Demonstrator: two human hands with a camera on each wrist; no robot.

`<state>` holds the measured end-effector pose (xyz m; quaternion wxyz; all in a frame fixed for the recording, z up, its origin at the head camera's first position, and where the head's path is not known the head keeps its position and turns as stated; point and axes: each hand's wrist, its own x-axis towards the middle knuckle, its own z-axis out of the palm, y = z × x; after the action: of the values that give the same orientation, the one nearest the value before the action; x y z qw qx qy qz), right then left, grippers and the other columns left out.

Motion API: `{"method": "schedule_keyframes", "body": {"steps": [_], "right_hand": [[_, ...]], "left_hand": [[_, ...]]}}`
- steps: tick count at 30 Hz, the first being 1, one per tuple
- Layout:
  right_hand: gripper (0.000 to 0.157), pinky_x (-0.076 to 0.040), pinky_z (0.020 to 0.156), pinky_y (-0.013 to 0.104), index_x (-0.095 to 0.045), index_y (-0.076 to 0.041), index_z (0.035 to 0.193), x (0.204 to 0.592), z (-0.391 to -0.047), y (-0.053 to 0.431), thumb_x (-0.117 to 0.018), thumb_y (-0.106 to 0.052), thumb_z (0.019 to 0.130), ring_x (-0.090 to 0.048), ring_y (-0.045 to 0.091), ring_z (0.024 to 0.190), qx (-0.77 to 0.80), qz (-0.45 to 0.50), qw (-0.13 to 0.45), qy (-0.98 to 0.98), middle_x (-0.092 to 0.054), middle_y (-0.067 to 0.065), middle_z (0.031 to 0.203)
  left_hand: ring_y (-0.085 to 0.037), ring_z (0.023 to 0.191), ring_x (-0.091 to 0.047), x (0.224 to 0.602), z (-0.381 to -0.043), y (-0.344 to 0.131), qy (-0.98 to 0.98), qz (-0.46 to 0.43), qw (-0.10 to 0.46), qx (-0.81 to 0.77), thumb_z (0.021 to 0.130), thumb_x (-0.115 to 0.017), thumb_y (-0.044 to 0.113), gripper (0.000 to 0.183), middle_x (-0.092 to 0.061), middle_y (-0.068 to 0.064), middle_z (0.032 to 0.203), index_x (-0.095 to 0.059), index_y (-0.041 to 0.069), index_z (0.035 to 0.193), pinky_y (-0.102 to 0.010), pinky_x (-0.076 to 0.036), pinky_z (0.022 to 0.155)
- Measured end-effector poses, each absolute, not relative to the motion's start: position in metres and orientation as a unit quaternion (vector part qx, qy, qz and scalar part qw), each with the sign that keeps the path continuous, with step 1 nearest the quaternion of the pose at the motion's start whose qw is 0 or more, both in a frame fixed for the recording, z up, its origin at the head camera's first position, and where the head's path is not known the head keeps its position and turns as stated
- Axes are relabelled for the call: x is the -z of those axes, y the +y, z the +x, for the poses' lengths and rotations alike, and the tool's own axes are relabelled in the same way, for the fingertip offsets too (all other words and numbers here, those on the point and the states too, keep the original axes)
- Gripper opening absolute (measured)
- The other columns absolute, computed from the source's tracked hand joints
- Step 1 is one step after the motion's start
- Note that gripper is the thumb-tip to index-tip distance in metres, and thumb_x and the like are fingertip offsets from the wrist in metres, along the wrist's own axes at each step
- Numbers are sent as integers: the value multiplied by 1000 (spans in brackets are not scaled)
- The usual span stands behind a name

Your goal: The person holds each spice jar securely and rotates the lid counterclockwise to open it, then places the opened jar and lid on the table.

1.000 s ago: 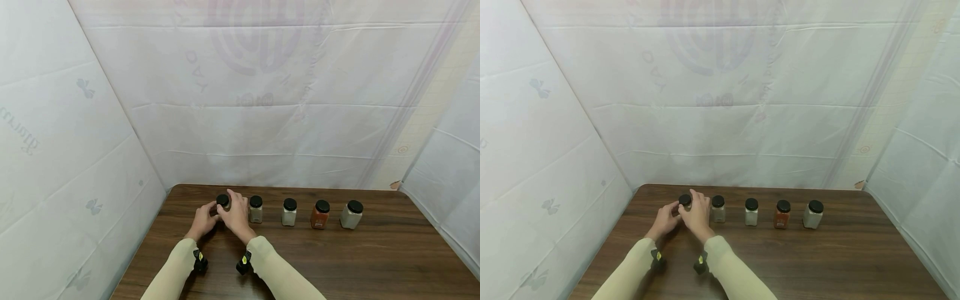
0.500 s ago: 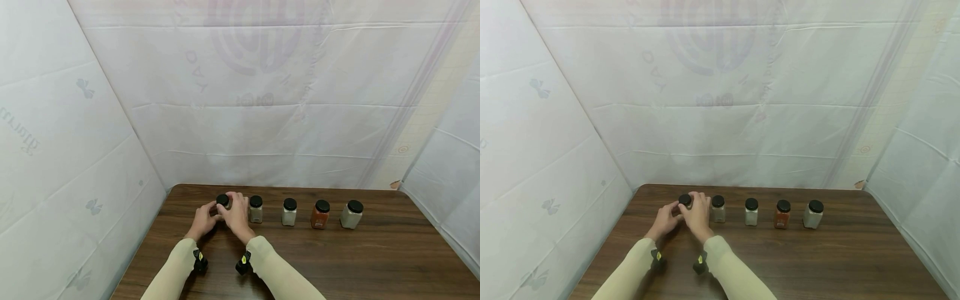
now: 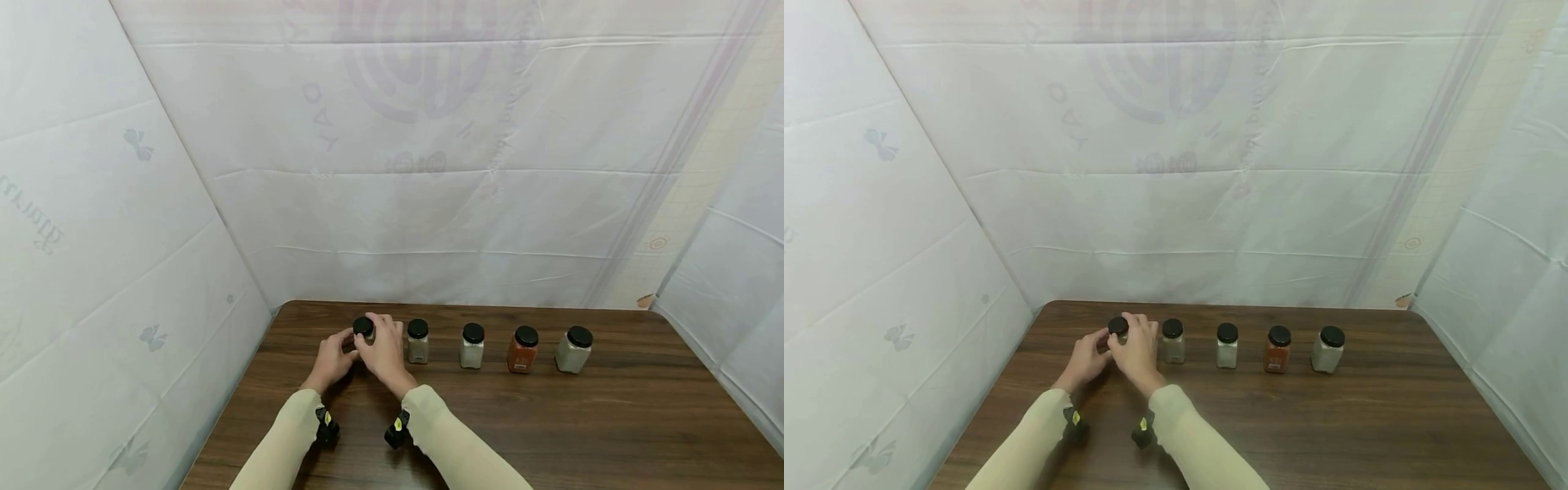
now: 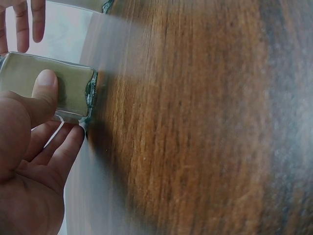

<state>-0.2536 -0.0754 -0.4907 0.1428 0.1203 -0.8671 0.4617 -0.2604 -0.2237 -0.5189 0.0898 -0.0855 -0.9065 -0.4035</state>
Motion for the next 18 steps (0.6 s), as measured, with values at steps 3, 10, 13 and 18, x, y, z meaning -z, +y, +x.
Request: {"method": "schedule_keyframes", "body": {"steps": [3,10,13,18], "right_hand": [[49,-48,91,47,-60,-13,143,490,-253,-75,-72,-20,96,-48,30,114,-462,119,140,-868,-59,10,137],[58,-48,88,46,-59,-12,143,491,-252,-73,-80,-29,92,-49,31,111,-465,114,157,-864,-59,11,136],[57,-47,87,44,-61,-12,139,492,-253,-74,-82,-32,90,-48,29,108,-473,109,161,-859,-61,10,132],[49,-46,84,42,-66,-11,128,493,-254,-74,-85,-31,87,-48,26,101,-487,101,177,-849,-63,8,121]], "left_hand": [[-34,114,-68,519,-260,-224,-907,-89,94,400,90,-75,0,43,-74,-17,118,-67,3,132,-53,-52,99],[-33,114,-69,520,-261,-226,-905,-99,108,399,88,-78,1,43,-75,-15,116,-69,4,130,-53,-52,99],[-32,113,-69,520,-261,-226,-903,-100,110,403,87,-80,3,44,-75,-13,115,-69,5,129,-52,-52,99],[-32,115,-68,519,-260,-225,-904,-97,106,402,87,-82,6,46,-75,-13,117,-69,6,130,-52,-52,100]]}}
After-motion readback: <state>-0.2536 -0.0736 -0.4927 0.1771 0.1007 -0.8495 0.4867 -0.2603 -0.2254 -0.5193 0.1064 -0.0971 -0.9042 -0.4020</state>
